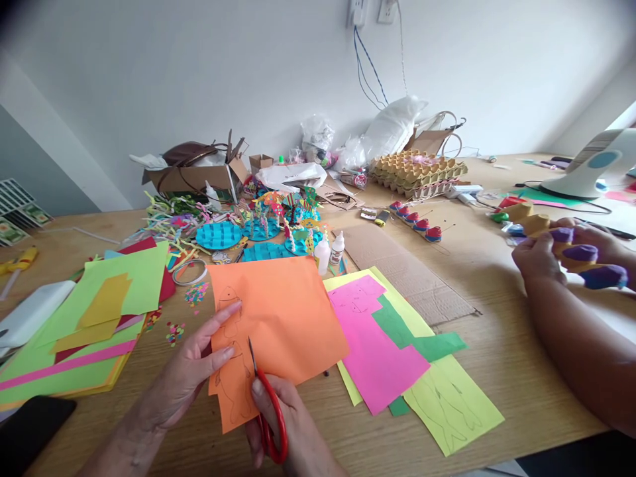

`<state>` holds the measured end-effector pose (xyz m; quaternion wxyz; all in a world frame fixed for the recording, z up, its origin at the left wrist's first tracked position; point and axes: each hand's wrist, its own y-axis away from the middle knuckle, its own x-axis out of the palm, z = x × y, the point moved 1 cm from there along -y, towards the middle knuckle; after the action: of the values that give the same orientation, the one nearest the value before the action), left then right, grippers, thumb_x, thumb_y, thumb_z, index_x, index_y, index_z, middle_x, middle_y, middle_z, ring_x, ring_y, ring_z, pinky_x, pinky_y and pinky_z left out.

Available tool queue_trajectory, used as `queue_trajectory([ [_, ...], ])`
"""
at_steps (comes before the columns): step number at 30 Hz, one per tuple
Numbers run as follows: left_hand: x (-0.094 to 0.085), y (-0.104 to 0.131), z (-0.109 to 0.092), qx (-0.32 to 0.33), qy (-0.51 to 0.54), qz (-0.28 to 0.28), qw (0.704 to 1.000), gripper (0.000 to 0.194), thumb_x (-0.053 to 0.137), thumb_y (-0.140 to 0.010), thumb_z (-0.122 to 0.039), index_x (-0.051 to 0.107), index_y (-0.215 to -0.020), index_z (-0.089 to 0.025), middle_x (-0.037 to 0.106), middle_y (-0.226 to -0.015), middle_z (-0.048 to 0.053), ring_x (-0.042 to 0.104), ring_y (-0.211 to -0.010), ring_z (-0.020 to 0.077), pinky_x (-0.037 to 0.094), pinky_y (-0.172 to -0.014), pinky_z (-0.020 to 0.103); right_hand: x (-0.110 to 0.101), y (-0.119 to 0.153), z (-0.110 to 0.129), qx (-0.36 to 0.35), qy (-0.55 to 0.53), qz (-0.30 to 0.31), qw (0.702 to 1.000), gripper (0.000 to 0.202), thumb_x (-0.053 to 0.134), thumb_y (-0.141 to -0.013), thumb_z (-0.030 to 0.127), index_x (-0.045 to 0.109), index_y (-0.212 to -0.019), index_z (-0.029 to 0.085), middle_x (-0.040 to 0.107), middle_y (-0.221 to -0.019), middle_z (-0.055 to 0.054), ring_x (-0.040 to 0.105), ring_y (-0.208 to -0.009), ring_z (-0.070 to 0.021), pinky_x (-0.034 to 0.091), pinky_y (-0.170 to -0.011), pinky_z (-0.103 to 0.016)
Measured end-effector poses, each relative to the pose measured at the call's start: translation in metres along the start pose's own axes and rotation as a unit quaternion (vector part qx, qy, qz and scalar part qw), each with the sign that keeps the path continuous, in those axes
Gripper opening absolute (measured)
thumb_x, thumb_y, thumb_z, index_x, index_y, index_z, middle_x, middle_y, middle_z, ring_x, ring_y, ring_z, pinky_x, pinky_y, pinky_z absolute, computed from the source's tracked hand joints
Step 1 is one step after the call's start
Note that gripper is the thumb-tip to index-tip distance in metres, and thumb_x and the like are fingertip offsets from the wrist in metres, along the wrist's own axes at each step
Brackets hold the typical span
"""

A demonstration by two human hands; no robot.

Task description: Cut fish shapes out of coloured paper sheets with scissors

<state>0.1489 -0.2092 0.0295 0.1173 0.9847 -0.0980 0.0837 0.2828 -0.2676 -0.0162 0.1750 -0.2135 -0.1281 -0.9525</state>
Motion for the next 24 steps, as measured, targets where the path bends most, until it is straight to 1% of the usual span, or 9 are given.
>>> queue_trajectory([
  [3,-0.0016,-0.0008,0.0011,-0.001,0.001,0.012,1.0,0.059,0.067,-0.067,-0.022,0.051,-0.123,-0.026,0.041,-0.139,0.003,0.033,-0.128,0.0266,0.039,-0.097,0.033,-0.0001,-0.001,-0.0028,0.01,0.01,-0.021,1.0,0.056,0.042,-0.079,0.062,0.042,-0.045,0.018,0.038,-0.032,0.007,0.03,-0.03,-0.0047,0.02,-0.037,-0.021],
  [5,-0.0026,-0.0008,0.0017,-0.008,0.006,0.021,1.0,0.06,0.067,-0.067,-0.022,0.049,-0.125,-0.026,0.04,-0.14,0.004,0.034,-0.127,0.0276,0.039,-0.097,0.035,-0.0003,-0.0018,-0.0035,0.013,0.011,-0.025,1.0,0.056,0.042,-0.078,0.063,0.042,-0.046,0.018,0.038,-0.031,0.007,0.029,-0.029,-0.0045,0.02,-0.037,-0.021],
  [8,-0.0028,0.0005,0.0016,-0.024,0.022,0.027,0.999,0.063,0.066,-0.068,-0.023,0.045,-0.128,-0.025,0.039,-0.14,0.006,0.038,-0.125,0.0297,0.041,-0.095,0.037,-0.0009,-0.0036,-0.0039,0.028,-0.004,-0.009,1.0,0.054,0.042,-0.077,0.064,0.046,-0.052,0.017,0.042,-0.035,0.006,0.035,-0.031,-0.0058,0.022,-0.037,-0.02],
  [11,-0.0009,0.0027,0.0012,-0.053,0.045,0.045,0.997,0.068,0.066,-0.069,-0.025,0.04,-0.131,-0.025,0.045,-0.136,0.007,0.045,-0.119,0.03,0.046,-0.089,0.037,-0.0016,-0.0056,-0.0049,0.049,-0.025,-0.009,0.998,0.052,0.043,-0.076,0.065,0.05,-0.059,0.016,0.046,-0.039,0.005,0.038,-0.032,-0.0066,0.023,-0.036,-0.02],
  [13,0.0005,0.0038,0.0011,-0.06,0.056,0.054,0.995,0.069,0.066,-0.069,-0.025,0.038,-0.132,-0.024,0.05,-0.132,0.008,0.049,-0.116,0.0289,0.046,-0.088,0.036,-0.0013,-0.0066,-0.0052,0.044,-0.028,-0.014,0.999,0.053,0.043,-0.075,0.066,0.051,-0.06,0.016,0.046,-0.039,0.004,0.037,-0.032,-0.0061,0.023,-0.035,-0.02],
  [17,0.0018,0.0041,0.0025,-0.066,0.058,0.048,0.995,0.072,0.067,-0.068,-0.025,0.037,-0.133,-0.024,0.052,-0.13,0.008,0.05,-0.115,0.0288,0.047,-0.087,0.035,0.0001,-0.0071,-0.0047,0.026,-0.033,-0.016,0.999,0.053,0.042,-0.076,0.065,0.052,-0.059,0.016,0.045,-0.039,0.005,0.036,-0.031,-0.0054,0.023,-0.034,-0.019],
  [20,0.0024,0.0031,0.0039,-0.073,0.065,0.049,0.994,0.074,0.066,-0.067,-0.024,0.034,-0.134,-0.024,0.052,-0.13,0.008,0.051,-0.114,0.0292,0.048,-0.085,0.036,-0.0003,-0.0064,-0.0054,0.032,-0.025,-0.028,0.999,0.052,0.043,-0.078,0.063,0.05,-0.058,0.016,0.044,-0.039,0.005,0.036,-0.031,-0.0052,0.023,-0.034,-0.019],
  [24,0.0027,0.0029,0.0044,-0.066,0.064,0.044,0.995,0.073,0.066,-0.068,-0.021,0.035,-0.134,-0.023,0.049,-0.133,0.008,0.048,-0.117,0.0283,0.045,-0.089,0.035,-0.0017,-0.0057,-0.0073,0.051,-0.004,-0.048,0.998,0.051,0.044,-0.077,0.064,0.046,-0.058,0.017,0.044,-0.035,0.006,0.035,-0.029,-0.0043,0.025,-0.034,-0.017],
])
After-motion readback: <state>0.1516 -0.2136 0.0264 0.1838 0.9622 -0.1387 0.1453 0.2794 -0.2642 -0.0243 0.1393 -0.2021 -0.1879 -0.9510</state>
